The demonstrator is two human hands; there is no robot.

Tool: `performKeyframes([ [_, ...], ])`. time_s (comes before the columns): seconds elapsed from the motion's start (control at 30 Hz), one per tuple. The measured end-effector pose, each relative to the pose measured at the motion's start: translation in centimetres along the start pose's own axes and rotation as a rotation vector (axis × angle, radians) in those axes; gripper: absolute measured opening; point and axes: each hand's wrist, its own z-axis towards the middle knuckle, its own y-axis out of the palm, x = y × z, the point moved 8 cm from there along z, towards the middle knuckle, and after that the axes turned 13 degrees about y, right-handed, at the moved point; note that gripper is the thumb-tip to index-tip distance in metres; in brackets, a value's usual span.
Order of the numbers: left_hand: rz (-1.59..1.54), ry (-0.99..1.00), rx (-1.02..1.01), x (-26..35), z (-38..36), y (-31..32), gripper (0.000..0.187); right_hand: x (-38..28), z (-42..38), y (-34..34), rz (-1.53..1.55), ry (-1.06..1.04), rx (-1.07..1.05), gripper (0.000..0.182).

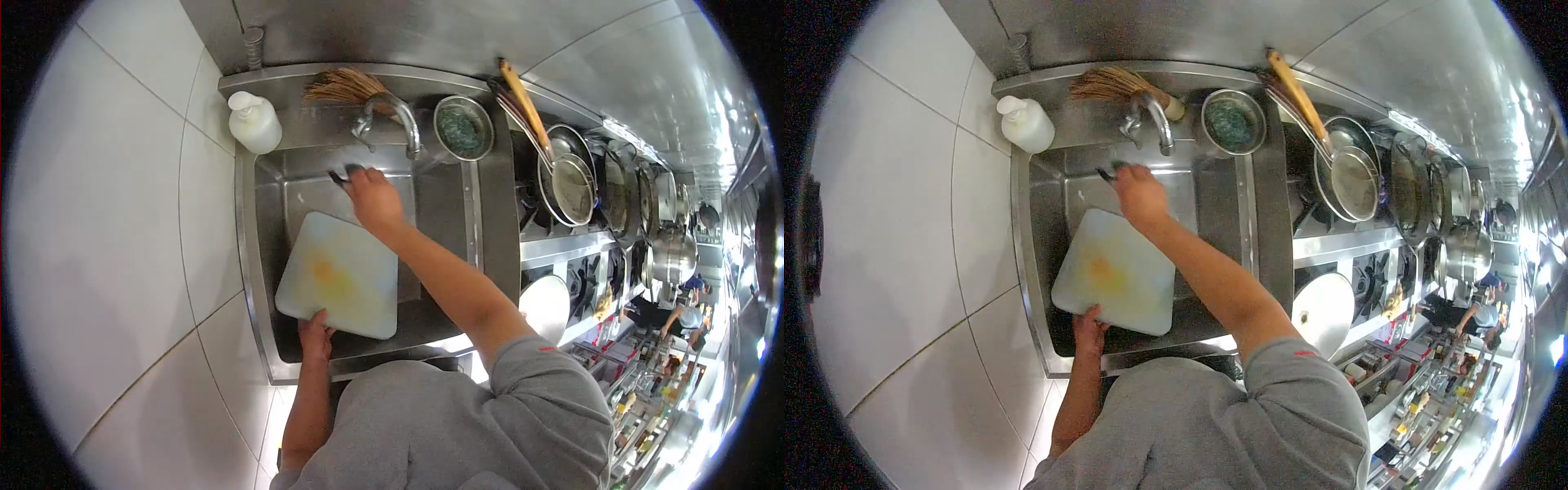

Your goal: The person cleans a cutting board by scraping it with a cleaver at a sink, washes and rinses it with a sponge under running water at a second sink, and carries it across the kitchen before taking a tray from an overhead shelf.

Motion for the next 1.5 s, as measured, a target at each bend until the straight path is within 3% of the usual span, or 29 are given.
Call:
performKeyframes([
  [0.07,-0.012,0.021,0.027,-0.1,0.1,-0.7,0.074,5.7,-3.4,-2.6,-0.021,0.21,0.012,0.021],
  [0.13,0.014,0.013,0.019,-0.5,0.5,-0.6,0.074,9.5,-4.9,-8.9,0.035,0.234,0.176,0.02],
  [0.2,0.035,0.013,0.051,0.0,0.2,-1.2,0.073,10.5,-3.9,-16.4,0.012,0.286,0.416,0.015],
  [0.3,0.067,-0.024,0.026,0.1,0.0,-0.6,0.073,9.7,1.6,-23.7,0.038,0.288,0.532,0.023],
  [0.37,0.061,0.02,0.03,0.3,-0.4,-0.8,0.073,11.0,6.0,-24.2,0.02,0.28,0.536,0.029],
  [0.43,0.047,0.052,0.012,0.5,-0.1,-0.5,0.072,14.3,11.2,-19.8,-0.14,0.402,0.133,0.044],
  [0.5,0.076,0.017,-0.006,-0.1,0.1,-1.0,0.074,14.9,13.2,-16.7,-0.31,0.316,-0.119,0.054],
  [0.57,0.062,0.06,-0.032,0.6,-0.7,-0.2,0.071,15.6,13.7,-14.9,-0.392,0.329,-0.199,0.055],
  [0.73,0.05,0.072,-0.01,1.4,-1.6,0.5,0.07,19.7,15.7,-11.8,-0.376,0.204,-0.179,0.047],
  [0.87,0.059,0.115,0.014,1.4,-1.5,0.2,0.07,12.9,7.9,-21.2,0.127,0.208,0.254,0.037],
  [0.93,0.063,0.116,0.03,1.2,-1.2,0.0,0.069,9.3,2.5,-21.9,0.265,0.218,0.255,0.031],
  [1.03,0.076,0.112,0.013,2.0,-1.3,0.5,0.068,7.6,-3.8,-13.6,0.329,0.251,0.011,0.031],
  [1.2,0.125,0.095,0.011,2.4,-1.8,0.8,0.067,8.2,-13.7,10.5,0.137,0.184,-0.506,0.033],
  [1.33,0.15,0.079,0.066,2.8,-2.3,0.9,0.066,7.3,-18.9,19.4,0.5,0.166,-0.639,0.032],
  [1.4,0.15,0.114,0.055,3.4,-2.3,1.4,0.061,7.2,-18.7,19.9,0.42,0.121,-0.447,0.036],
  [1.43,0.153,0.107,0.061,3.0,-1.9,1.0,0.061,7.3,-18.7,20.6,0.42,0.126,-0.455,0.036],
  [1.5,0.127,0.107,0.044,2.5,-1.6,0.6,0.061,9.4,-18.8,21.3,0.588,0.381,-0.416,0.041],
])
